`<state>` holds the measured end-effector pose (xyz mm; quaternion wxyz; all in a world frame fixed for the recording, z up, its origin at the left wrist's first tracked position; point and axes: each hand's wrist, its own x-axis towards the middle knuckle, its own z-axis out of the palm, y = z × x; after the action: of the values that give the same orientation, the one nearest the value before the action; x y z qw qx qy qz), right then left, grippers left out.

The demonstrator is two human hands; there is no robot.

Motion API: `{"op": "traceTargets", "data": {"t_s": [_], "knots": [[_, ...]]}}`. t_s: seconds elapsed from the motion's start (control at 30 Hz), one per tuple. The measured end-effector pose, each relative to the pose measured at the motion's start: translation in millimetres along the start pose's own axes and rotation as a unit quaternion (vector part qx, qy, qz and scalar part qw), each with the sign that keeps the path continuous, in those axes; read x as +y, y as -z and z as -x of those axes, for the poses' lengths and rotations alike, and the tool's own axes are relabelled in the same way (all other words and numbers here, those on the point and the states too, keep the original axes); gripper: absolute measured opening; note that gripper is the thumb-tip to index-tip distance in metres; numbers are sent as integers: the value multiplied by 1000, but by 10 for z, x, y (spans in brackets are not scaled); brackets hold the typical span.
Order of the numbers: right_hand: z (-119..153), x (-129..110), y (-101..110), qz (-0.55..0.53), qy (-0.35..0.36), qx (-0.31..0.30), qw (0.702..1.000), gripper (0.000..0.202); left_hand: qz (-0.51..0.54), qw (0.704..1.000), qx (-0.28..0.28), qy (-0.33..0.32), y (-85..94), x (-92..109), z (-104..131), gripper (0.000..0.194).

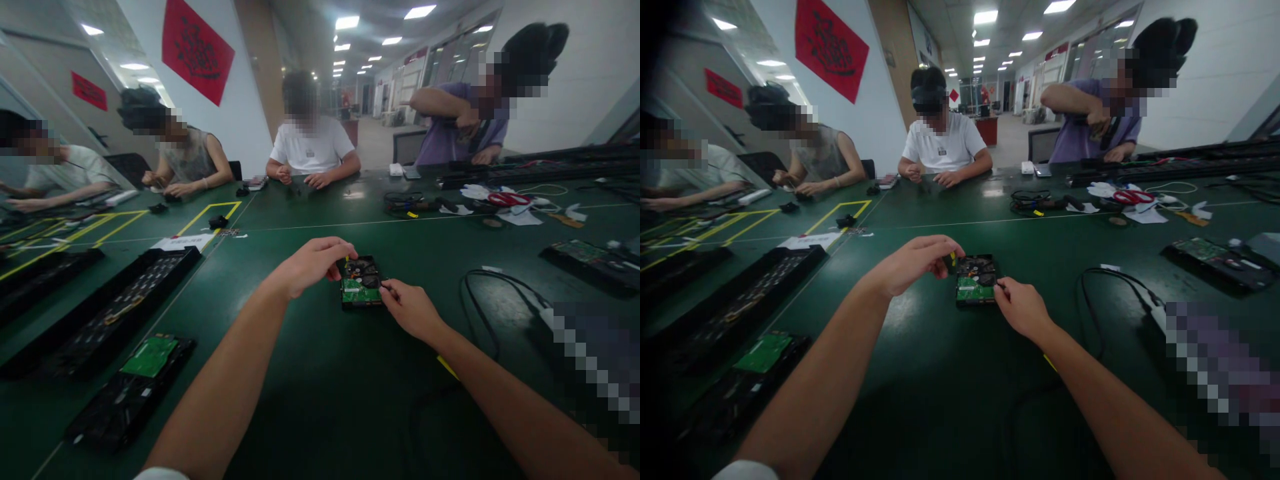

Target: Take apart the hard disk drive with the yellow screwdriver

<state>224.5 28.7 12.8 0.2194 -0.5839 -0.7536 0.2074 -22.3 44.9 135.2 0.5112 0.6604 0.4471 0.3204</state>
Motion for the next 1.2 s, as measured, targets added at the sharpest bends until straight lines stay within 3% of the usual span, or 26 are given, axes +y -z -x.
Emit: {"op": "traceTargets", "data": {"t_s": [0.17, 0.43, 0.53, 0.83, 1.03, 1.2], "knots": [[-3, -10, 11, 0, -6, -6, 1000, 36, -13, 1000, -22, -16, 4, -15, 0, 35], [-5, 13, -1, -8, -4, -10, 1000, 36, 117, 992, -34, 12, 6, -32, 0, 23], [-8, 19, -8, 3, 2, 0, 1000, 36, 95, 995, -23, 9, 11, -29, -5, 18], [-15, 18, -10, 9, 4, -1, 1000, 36, 23, 999, -18, -18, 37, -52, -13, 33], [-8, 0, 0, 15, 1, -3, 1000, 36, 60, 998, 19, -6, 30, -25, 4, 26], [-5, -1, 9, 11, 4, -5, 1000, 36, 87, 996, -10, -9, 42, -4, 21, 24]]}}
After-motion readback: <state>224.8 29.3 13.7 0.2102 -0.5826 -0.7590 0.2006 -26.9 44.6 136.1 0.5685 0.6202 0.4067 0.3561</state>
